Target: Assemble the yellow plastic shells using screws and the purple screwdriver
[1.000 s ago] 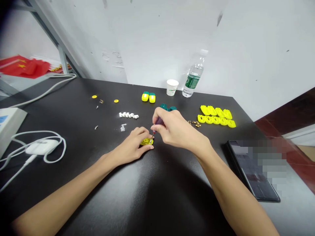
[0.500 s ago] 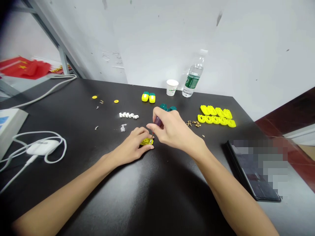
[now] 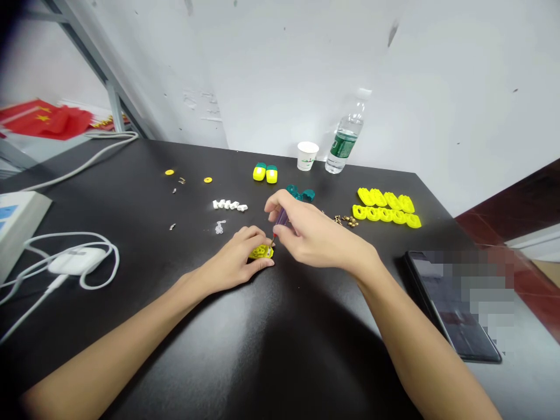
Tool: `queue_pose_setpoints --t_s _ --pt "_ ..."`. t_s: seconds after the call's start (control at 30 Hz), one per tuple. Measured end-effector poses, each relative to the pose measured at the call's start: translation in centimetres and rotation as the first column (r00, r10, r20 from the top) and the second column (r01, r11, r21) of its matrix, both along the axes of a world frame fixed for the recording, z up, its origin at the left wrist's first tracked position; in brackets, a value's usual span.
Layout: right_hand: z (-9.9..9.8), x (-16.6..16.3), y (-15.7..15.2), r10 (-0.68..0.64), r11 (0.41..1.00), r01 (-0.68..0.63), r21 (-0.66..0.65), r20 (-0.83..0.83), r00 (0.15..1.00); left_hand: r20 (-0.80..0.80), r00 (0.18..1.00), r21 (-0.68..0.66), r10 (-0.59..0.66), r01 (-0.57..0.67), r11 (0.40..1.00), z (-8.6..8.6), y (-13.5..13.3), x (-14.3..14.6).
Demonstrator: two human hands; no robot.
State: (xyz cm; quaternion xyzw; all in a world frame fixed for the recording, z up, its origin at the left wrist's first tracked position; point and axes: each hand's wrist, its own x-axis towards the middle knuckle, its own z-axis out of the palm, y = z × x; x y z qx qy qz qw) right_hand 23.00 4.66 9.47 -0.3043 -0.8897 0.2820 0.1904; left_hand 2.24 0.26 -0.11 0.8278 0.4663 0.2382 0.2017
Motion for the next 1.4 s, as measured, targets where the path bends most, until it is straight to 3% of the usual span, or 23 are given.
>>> queue_pose_setpoints --t_s 0.17,0.6,0.73,1.4 --pt "0.2 0.5 0.2 0.05 0.997 -0.053 -0.054 -0.059 0.997 -0.017 1.0 -0.013 0.01 -0.01 1.0 0.1 0.0 0.0" --pt "0.4 0.7 0.2 0.017 0.987 -0.041 -0.156 -0.156 0.988 0.003 1.0 -0.01 0.029 -0.029 1.0 -0.2 0.0 -0.1" --pt "0.9 0.8 -0.1 -0.029 0.989 0.0 -0.145 -0.198 0.98 0.041 0.998 -0.027 0.05 -0.049 0.998 -0.4 0.0 -0.2" --pt "0.7 0.3 -0.3 0.03 0.994 -0.042 -0.105 -0.112 0.993 0.034 0.999 -0.039 0.039 -0.038 0.999 -0.1 0.1 0.1"
